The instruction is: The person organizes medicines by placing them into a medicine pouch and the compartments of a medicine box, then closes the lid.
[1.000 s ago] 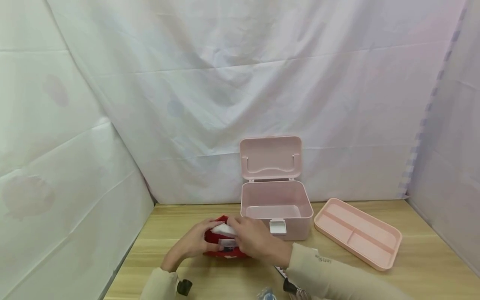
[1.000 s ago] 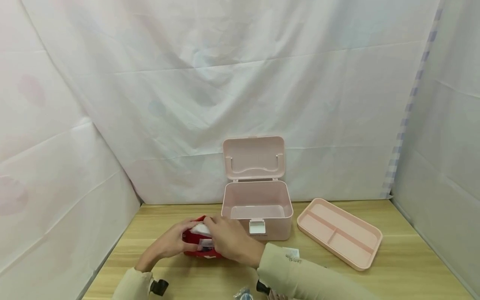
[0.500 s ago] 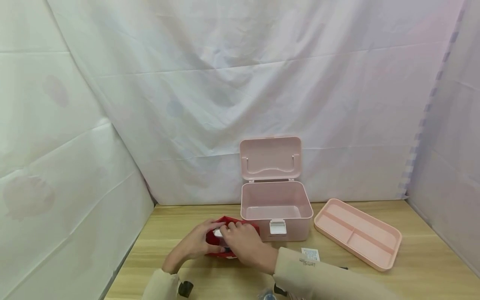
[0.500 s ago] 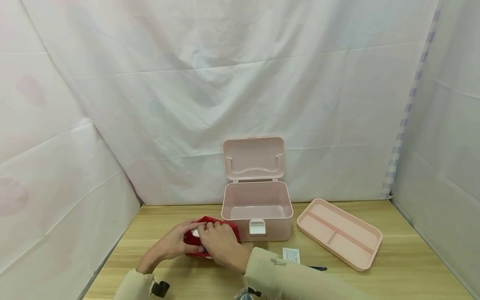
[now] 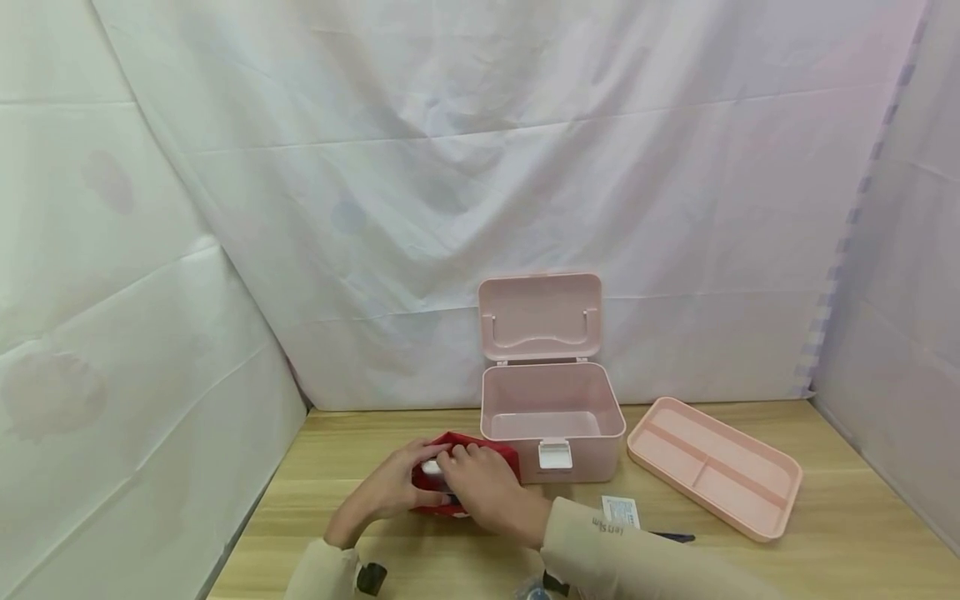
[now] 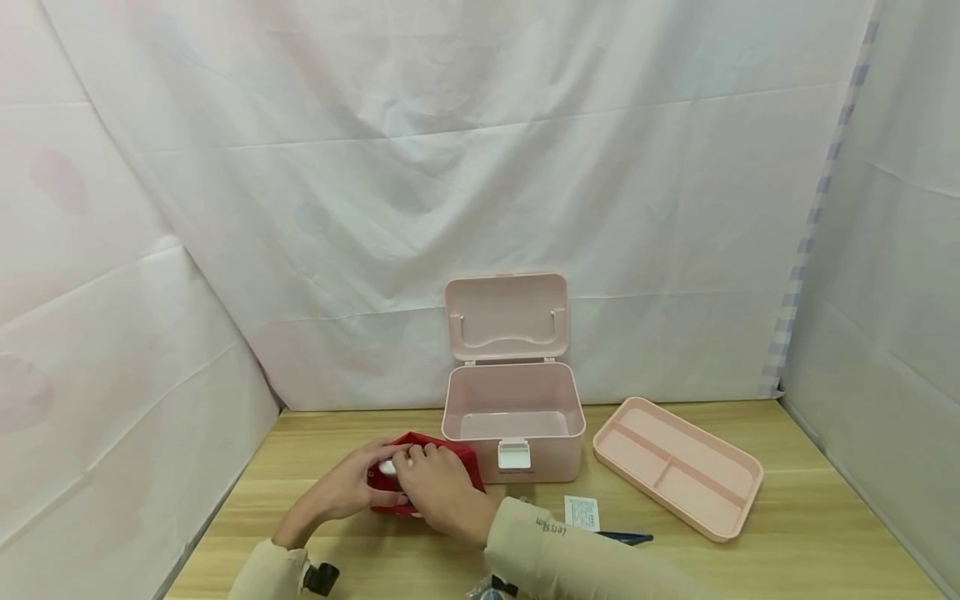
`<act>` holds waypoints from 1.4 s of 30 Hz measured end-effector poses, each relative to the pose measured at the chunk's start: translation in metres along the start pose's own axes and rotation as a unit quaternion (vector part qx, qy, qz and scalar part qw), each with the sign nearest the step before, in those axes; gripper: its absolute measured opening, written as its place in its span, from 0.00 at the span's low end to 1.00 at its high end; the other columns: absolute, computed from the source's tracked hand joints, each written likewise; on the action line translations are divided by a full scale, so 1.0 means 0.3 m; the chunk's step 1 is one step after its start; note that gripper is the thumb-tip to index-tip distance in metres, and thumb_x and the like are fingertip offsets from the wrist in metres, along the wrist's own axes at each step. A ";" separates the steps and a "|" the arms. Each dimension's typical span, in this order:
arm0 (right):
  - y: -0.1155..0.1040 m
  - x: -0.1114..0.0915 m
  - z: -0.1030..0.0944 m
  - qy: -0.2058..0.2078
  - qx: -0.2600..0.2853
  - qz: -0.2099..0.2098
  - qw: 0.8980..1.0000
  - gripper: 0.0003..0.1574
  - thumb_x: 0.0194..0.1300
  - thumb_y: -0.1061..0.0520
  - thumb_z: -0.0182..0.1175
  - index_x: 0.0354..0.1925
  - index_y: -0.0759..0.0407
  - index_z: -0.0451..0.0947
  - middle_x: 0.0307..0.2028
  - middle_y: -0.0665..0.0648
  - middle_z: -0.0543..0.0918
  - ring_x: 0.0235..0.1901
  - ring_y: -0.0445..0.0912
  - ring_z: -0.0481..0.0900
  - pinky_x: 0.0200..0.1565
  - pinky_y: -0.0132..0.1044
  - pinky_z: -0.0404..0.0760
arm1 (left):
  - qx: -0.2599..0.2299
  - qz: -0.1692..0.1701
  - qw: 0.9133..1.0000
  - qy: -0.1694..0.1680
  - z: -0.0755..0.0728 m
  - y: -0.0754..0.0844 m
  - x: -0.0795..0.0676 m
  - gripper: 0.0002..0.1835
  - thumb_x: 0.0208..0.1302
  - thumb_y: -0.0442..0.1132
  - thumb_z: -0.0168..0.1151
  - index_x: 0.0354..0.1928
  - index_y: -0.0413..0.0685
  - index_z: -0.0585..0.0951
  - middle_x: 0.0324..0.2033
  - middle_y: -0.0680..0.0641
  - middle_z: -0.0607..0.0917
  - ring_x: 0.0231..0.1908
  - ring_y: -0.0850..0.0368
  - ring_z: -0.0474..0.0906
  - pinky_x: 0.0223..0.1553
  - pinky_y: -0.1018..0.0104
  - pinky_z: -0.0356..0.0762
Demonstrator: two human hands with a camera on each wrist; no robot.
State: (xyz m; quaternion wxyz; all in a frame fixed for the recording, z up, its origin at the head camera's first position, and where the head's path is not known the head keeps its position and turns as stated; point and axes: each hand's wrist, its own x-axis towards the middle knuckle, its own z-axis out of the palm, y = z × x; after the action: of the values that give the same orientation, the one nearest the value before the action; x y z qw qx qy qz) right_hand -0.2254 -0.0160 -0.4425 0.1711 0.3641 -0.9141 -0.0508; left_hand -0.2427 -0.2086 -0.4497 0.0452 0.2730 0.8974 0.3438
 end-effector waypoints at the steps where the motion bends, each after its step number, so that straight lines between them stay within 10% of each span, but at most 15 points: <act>1: -0.003 0.000 0.004 0.001 -0.006 -0.003 1.000 0.27 0.58 0.48 0.72 0.52 0.53 0.74 0.39 0.52 0.81 0.35 0.45 0.80 0.39 0.35 0.82 | 0.000 0.001 1.000 0.000 0.000 0.000 0.000 0.39 0.53 0.52 0.76 0.65 0.47 0.76 0.64 0.41 0.74 0.62 0.45 0.72 0.62 0.42 0.70; 20: 0.043 0.016 -0.090 -0.013 0.125 0.009 0.992 0.30 0.56 0.54 0.72 0.57 0.52 0.78 0.44 0.53 0.85 0.41 0.46 0.84 0.38 0.39 0.85 | -0.027 -0.010 1.000 -0.009 -0.009 0.001 0.000 0.39 0.52 0.51 0.77 0.67 0.51 0.74 0.64 0.44 0.74 0.59 0.49 0.74 0.60 0.47 0.72; 33: 0.046 0.037 -0.086 -0.156 0.181 0.047 0.970 0.22 0.57 0.58 0.70 0.50 0.52 0.77 0.36 0.51 0.84 0.32 0.41 0.79 0.39 0.39 0.84 | -0.013 -0.016 1.000 -0.021 -0.007 0.004 0.004 0.39 0.54 0.48 0.75 0.68 0.50 0.73 0.66 0.40 0.71 0.62 0.43 0.71 0.58 0.43 0.74; 42: 0.018 0.062 -0.040 -0.184 0.155 0.063 0.969 0.26 0.58 0.51 0.70 0.52 0.55 0.77 0.41 0.52 0.83 0.35 0.43 0.80 0.46 0.41 0.85 | -0.016 -0.013 1.000 -0.022 -0.004 0.004 0.007 0.40 0.54 0.47 0.75 0.69 0.47 0.71 0.67 0.38 0.70 0.64 0.41 0.69 0.59 0.42 0.72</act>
State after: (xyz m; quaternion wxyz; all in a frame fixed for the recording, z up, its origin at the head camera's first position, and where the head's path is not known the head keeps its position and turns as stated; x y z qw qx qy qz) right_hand -0.2375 -0.0244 -0.4250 -0.0560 0.3126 -0.9475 0.0361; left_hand -0.2444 -0.2075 -0.4478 0.0741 0.2681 0.8940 0.3513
